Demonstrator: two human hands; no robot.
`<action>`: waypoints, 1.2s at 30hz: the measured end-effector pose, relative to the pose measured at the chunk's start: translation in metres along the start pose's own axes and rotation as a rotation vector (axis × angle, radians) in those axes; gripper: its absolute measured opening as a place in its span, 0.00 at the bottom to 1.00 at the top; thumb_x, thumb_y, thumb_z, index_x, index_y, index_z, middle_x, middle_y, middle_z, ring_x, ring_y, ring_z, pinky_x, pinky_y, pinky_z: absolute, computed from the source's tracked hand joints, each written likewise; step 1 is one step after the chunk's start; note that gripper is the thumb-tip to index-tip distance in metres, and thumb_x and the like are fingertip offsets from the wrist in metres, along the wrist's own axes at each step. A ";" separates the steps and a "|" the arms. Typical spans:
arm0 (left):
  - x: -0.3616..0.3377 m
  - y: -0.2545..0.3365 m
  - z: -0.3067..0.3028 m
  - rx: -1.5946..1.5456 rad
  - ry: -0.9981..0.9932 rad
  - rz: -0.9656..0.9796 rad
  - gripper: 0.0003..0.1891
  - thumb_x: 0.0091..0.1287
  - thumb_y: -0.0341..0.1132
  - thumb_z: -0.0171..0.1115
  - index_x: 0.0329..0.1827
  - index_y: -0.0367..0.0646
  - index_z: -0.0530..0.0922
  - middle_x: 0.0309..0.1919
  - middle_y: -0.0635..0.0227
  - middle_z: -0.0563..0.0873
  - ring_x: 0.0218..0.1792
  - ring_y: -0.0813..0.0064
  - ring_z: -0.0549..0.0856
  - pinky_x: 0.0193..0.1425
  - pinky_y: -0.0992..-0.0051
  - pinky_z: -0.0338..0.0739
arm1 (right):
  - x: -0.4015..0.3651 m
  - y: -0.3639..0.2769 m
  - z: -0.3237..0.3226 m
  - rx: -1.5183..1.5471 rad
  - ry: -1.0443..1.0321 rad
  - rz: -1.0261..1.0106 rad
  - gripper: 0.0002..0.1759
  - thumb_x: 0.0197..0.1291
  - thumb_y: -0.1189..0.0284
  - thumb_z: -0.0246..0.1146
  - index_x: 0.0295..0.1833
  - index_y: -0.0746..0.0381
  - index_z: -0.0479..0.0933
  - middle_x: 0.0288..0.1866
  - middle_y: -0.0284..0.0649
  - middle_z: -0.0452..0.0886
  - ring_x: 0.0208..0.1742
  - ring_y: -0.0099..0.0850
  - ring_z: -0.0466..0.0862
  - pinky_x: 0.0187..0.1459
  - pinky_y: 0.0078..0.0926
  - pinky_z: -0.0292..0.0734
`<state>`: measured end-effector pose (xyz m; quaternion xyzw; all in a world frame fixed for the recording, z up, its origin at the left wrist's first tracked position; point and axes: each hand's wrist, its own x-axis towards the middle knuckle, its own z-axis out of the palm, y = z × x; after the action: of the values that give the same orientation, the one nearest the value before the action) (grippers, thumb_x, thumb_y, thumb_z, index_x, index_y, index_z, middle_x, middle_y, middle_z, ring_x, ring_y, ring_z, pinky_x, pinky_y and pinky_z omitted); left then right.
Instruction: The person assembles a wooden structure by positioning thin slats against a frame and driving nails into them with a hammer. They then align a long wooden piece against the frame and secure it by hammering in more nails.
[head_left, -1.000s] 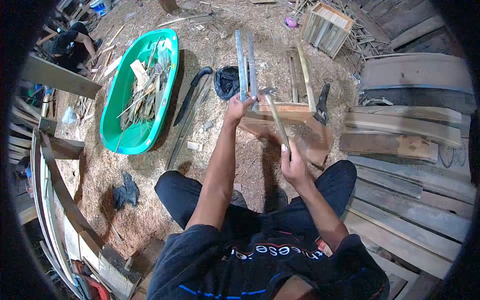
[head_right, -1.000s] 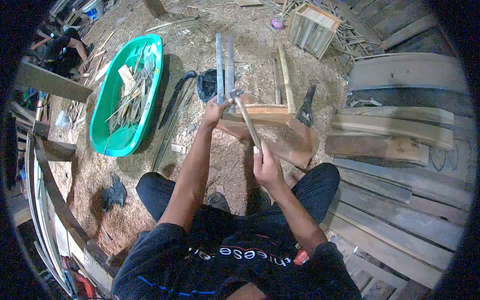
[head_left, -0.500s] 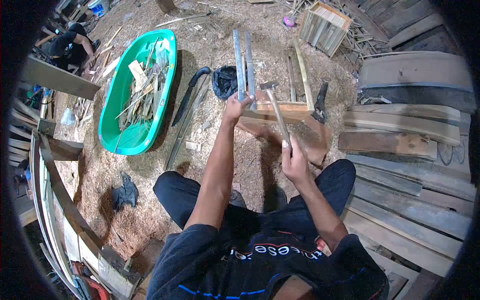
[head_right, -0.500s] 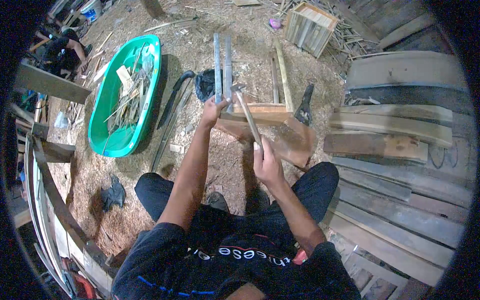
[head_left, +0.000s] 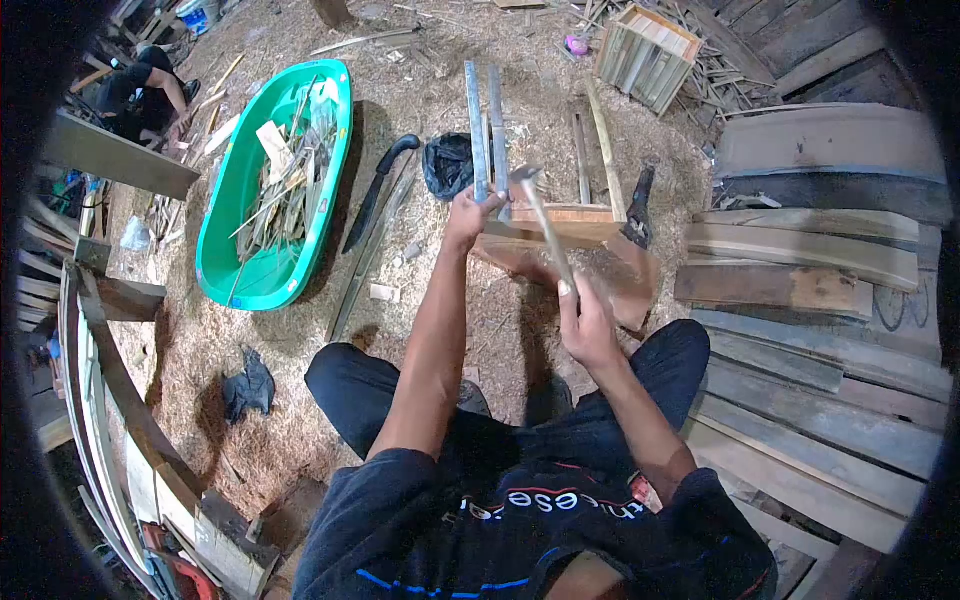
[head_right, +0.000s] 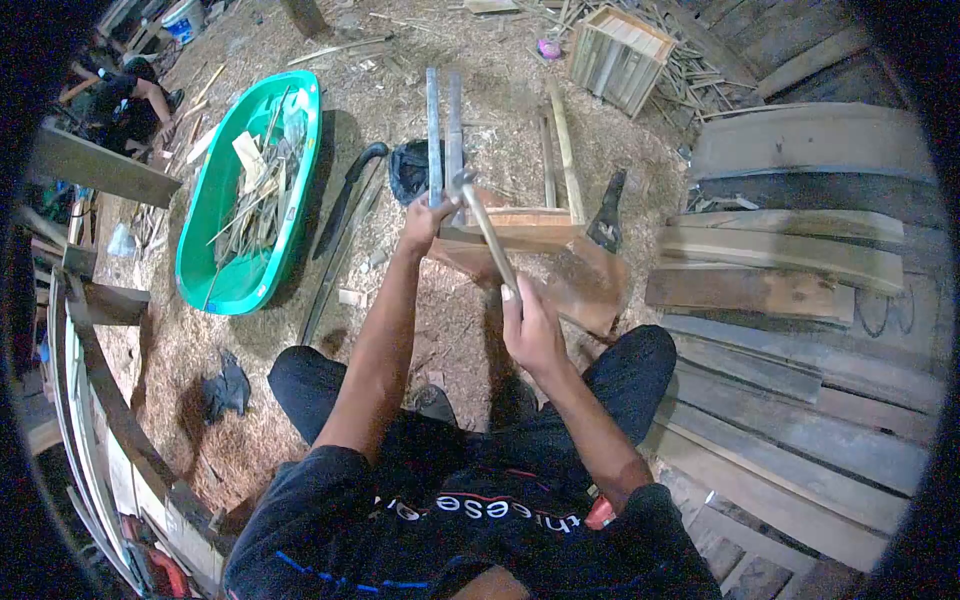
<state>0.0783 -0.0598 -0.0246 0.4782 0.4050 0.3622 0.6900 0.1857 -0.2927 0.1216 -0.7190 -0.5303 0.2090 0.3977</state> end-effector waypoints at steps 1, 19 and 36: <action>-0.001 0.002 0.000 0.004 -0.001 -0.009 0.08 0.61 0.32 0.70 0.39 0.42 0.81 0.31 0.74 0.82 0.31 0.82 0.79 0.37 0.78 0.73 | 0.000 -0.003 0.000 0.051 0.048 -0.002 0.19 0.70 0.68 0.52 0.59 0.70 0.71 0.43 0.64 0.80 0.45 0.62 0.80 0.46 0.49 0.76; -0.003 0.008 0.002 0.002 0.016 0.016 0.09 0.61 0.32 0.70 0.41 0.41 0.81 0.29 0.76 0.82 0.28 0.84 0.76 0.31 0.81 0.68 | -0.008 0.026 0.009 -0.072 -0.012 -0.009 0.19 0.69 0.70 0.53 0.61 0.69 0.70 0.46 0.62 0.79 0.46 0.59 0.80 0.47 0.48 0.75; -0.013 0.021 0.005 0.029 -0.009 -0.022 0.08 0.60 0.31 0.67 0.40 0.40 0.80 0.30 0.72 0.83 0.30 0.81 0.79 0.34 0.78 0.72 | -0.006 0.012 0.001 -0.083 -0.112 0.071 0.21 0.69 0.68 0.53 0.62 0.69 0.70 0.45 0.63 0.80 0.48 0.61 0.80 0.50 0.48 0.75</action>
<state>0.0751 -0.0670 -0.0011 0.4850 0.4125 0.3467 0.6888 0.1901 -0.2994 0.1109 -0.7404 -0.5340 0.2408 0.3297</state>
